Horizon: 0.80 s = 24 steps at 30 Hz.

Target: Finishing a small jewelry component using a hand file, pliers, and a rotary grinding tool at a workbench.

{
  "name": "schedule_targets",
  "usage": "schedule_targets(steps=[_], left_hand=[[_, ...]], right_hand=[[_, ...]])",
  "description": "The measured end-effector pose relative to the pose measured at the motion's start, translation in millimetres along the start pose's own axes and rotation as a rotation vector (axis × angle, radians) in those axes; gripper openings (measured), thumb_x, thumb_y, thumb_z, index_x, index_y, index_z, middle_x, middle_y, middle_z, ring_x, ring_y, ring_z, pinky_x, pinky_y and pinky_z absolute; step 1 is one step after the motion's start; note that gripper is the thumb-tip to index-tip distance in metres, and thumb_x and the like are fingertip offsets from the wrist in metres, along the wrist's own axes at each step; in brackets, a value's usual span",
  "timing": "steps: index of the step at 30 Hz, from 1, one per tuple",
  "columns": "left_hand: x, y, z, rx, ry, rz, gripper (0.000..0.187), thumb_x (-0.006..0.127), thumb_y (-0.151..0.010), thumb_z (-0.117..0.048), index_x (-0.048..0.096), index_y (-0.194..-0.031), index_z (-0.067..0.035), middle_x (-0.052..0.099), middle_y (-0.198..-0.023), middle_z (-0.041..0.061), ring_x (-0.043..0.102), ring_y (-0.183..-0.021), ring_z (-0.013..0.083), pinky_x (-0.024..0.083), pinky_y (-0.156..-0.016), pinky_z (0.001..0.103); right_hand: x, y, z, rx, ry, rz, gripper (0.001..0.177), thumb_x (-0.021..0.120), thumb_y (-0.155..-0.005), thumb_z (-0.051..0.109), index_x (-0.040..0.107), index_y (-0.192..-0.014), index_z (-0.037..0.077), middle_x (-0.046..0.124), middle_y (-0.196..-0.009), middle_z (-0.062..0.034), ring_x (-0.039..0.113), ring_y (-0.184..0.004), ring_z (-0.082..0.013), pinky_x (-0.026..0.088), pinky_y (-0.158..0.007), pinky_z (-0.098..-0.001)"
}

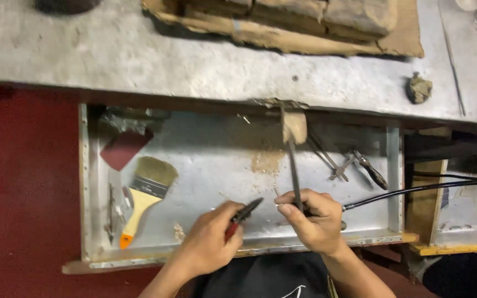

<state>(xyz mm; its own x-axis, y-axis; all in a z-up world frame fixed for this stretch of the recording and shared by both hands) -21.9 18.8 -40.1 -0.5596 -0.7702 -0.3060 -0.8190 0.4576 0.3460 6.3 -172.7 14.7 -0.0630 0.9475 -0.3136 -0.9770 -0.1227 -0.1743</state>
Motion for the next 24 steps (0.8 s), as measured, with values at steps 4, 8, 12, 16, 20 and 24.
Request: schedule_targets(steps=[4,8,12,16,20,24], left_hand=[[44,-9,55,-0.093,-0.003,0.223,0.014,0.056,-0.098,-0.029,0.059,-0.104,-0.018,0.069,-0.085,0.008,0.065,-0.076,0.0318,0.046,-0.066,0.045],[52,-8,67,-0.110,0.061,0.316,0.013,0.057,-0.095,-0.026,0.058,-0.100,-0.014,0.066,-0.087,0.009,0.061,-0.078,0.0290,0.045,-0.069,0.042],[45,1,62,-0.208,0.050,0.404,0.015,0.055,-0.095,-0.024,0.058,-0.104,-0.012,0.067,-0.088,0.010,0.061,-0.077,0.0259,0.045,-0.070,0.040],[57,11,59,-0.210,-0.009,0.351,0.021,0.058,-0.091,-0.025,0.060,-0.110,-0.017,0.072,-0.091,0.009,0.065,-0.078,0.0252,0.047,-0.073,0.039],[76,22,47,-0.213,0.012,0.314,0.023,0.053,-0.097,-0.025,0.058,-0.117,-0.015,0.065,-0.083,0.004,0.055,-0.070,0.0194,0.041,-0.067,0.036],[90,28,40,0.017,-0.112,0.062,0.031,0.053,-0.101,-0.026,0.062,-0.127,-0.011,0.067,-0.098,0.007,0.066,-0.081,0.0272,0.048,-0.072,0.041]], right_hand=[[-1,-1,-8,0.062,-0.005,-0.122,0.011,0.075,-0.087,0.010,0.073,-0.090,-0.001,0.063,-0.055,-0.0003,0.047,-0.042,-0.0041,0.034,-0.039,-0.0171],[-18,22,-20,0.200,0.122,-0.292,0.012,0.074,-0.087,0.014,0.073,-0.088,0.002,0.060,-0.059,0.0022,0.046,-0.046,-0.0034,0.034,-0.043,-0.0179],[-20,59,-31,0.332,-0.007,-0.422,0.016,0.069,-0.092,0.013,0.068,-0.091,-0.002,0.047,-0.051,-0.0002,0.043,-0.043,-0.0072,0.034,-0.040,-0.0222],[-19,84,-26,0.346,-0.082,-0.390,0.015,0.066,-0.095,0.014,0.065,-0.090,0.000,0.043,-0.050,0.0010,0.038,-0.041,-0.0070,0.030,-0.037,-0.0233],[-28,80,-11,0.220,-0.219,-0.274,0.014,0.061,-0.098,0.008,0.064,-0.088,-0.002,0.043,-0.048,0.0012,0.036,-0.036,-0.0077,0.028,-0.032,-0.0218],[-33,92,-12,0.255,-0.397,-0.192,0.014,0.059,-0.099,0.008,0.064,-0.089,-0.002,0.042,-0.045,0.0012,0.036,-0.032,-0.0082,0.026,-0.029,-0.0220]])
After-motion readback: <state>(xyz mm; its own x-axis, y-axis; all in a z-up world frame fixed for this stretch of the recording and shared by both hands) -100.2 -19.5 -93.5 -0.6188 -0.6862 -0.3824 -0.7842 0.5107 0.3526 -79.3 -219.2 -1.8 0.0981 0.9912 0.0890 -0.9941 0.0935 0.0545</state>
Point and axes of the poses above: each hand's wrist, its own y-axis away from the middle knuckle, its own x-axis out of the palm, z = x × y, the point moved 7 cm from there along -y, towards the middle knuckle
